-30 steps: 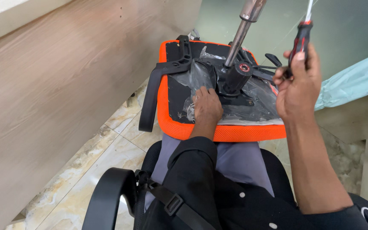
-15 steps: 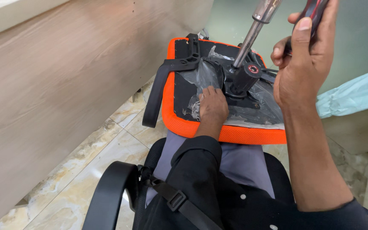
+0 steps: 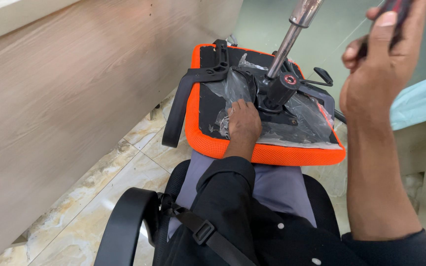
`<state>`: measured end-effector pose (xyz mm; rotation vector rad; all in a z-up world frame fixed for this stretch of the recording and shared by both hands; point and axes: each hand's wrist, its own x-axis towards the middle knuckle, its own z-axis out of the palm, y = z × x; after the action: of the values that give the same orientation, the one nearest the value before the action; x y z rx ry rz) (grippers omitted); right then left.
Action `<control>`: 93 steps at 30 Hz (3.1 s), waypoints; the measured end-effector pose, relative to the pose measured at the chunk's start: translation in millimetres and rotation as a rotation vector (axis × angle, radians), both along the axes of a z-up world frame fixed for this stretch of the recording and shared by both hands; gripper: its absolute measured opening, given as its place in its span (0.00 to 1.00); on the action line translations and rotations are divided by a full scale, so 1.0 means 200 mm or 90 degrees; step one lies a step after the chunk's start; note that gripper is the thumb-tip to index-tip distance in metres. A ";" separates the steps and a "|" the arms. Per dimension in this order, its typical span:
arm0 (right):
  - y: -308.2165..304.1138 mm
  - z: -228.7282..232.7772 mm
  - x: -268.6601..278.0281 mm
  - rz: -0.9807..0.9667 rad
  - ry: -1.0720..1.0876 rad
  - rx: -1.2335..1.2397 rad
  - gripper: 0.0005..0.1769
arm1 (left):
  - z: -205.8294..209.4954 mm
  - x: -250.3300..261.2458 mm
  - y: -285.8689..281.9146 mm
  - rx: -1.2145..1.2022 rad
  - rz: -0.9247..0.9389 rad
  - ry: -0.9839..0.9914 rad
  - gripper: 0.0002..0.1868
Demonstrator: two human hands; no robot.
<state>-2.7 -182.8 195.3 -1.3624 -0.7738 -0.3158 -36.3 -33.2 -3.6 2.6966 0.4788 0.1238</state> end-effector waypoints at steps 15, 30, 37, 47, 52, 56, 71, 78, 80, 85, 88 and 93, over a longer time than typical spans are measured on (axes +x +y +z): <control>0.33 0.04 -0.21 0.112 -0.027 -0.103 0.25 | 0.02 0.00 0.03 -0.041 0.015 0.017 0.23; 0.04 -0.75 -0.04 -0.086 0.234 -0.170 0.14 | 0.00 -0.01 0.05 -0.217 0.125 -0.032 0.23; 0.02 -0.86 0.03 0.008 0.290 -0.069 0.17 | -0.01 -0.02 0.06 -0.255 0.128 -0.015 0.24; -0.05 -0.97 0.08 -0.030 0.514 0.068 0.20 | -0.02 -0.03 0.08 -0.221 0.109 0.016 0.26; -0.05 -0.98 0.04 -0.026 0.454 0.072 0.20 | 0.01 -0.06 0.09 -0.256 0.121 -0.023 0.25; -0.04 -0.95 0.05 -0.111 0.370 0.081 0.19 | 0.04 -0.07 0.07 -0.247 0.116 -0.014 0.24; 0.08 -0.76 0.07 -0.041 0.226 -0.099 0.35 | 0.07 -0.08 0.06 -0.207 0.071 0.046 0.27; 0.07 -0.80 -0.04 -0.125 0.129 -0.133 0.31 | 0.07 -0.08 0.03 -0.208 0.076 0.051 0.26; 0.06 -0.85 -0.06 -0.158 0.107 -0.130 0.29 | 0.06 -0.08 0.02 -0.210 0.077 0.038 0.27; 0.02 -0.90 -0.07 -0.157 0.143 -0.102 0.26 | 0.05 -0.10 0.02 -0.187 0.071 0.036 0.25; -0.03 -0.93 -0.07 -0.123 0.190 -0.086 0.22 | 0.05 -0.10 -0.01 -0.192 0.074 0.026 0.25; -0.05 -0.97 -0.06 -0.081 0.344 -0.051 0.16 | 0.05 -0.11 0.02 -0.199 0.075 0.039 0.24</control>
<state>-14.4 -192.8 1.5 -1.4846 -0.2531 -0.0068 -59.2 -30.0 5.7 2.3730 0.6198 -0.0010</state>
